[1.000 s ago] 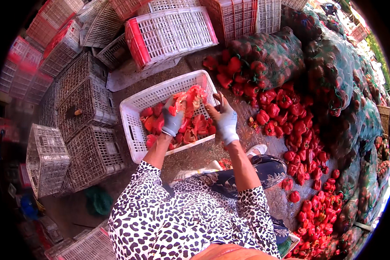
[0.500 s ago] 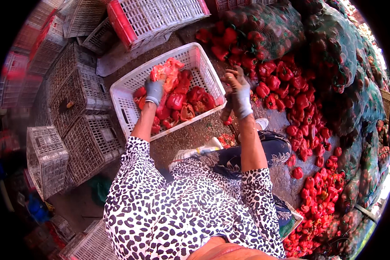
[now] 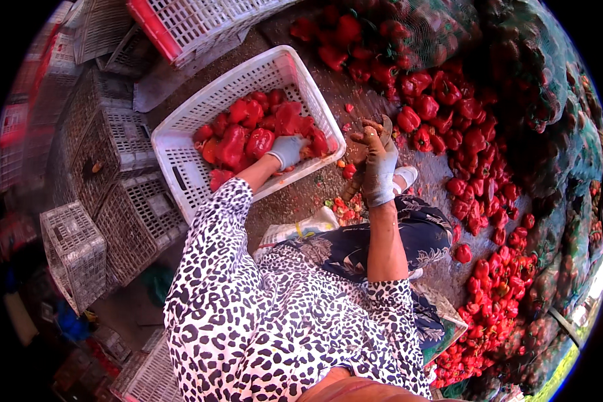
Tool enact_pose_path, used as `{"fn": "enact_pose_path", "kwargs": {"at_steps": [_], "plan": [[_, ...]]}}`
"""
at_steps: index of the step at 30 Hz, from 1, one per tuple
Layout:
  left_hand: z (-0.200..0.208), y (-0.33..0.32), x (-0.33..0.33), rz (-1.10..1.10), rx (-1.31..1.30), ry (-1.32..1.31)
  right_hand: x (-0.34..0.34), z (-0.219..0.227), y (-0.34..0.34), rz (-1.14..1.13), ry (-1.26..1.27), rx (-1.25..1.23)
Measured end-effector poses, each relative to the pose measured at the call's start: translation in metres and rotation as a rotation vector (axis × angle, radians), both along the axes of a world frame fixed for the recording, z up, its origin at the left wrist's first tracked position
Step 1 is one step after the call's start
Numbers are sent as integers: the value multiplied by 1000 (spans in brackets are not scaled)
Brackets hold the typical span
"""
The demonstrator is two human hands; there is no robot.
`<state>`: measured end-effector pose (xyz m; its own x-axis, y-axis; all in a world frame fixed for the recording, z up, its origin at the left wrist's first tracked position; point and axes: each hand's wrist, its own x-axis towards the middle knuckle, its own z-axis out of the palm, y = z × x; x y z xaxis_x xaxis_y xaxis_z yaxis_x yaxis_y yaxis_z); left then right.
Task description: The person is removing the stems and seeds from red peppers using a knife by hand, placing the processed peppers into a white crate.
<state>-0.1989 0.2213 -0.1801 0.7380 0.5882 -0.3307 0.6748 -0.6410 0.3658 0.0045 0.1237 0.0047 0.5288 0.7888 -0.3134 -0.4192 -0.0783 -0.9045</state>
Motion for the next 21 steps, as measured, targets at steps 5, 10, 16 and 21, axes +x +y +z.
{"fn": "enact_pose_path", "kwargs": {"at_steps": [5,10,16,21], "plan": [[-109,-13,-2,-126,153,279,-4,20,3,75,-6,-84],[-123,-5,25,-197,88,455,0,15,-4,144,-40,-180],[-109,13,-25,555,-746,-193,-7,15,-4,170,-34,-196],[0,29,-29,796,-1395,-999,6,3,-3,74,-4,-146]]}}
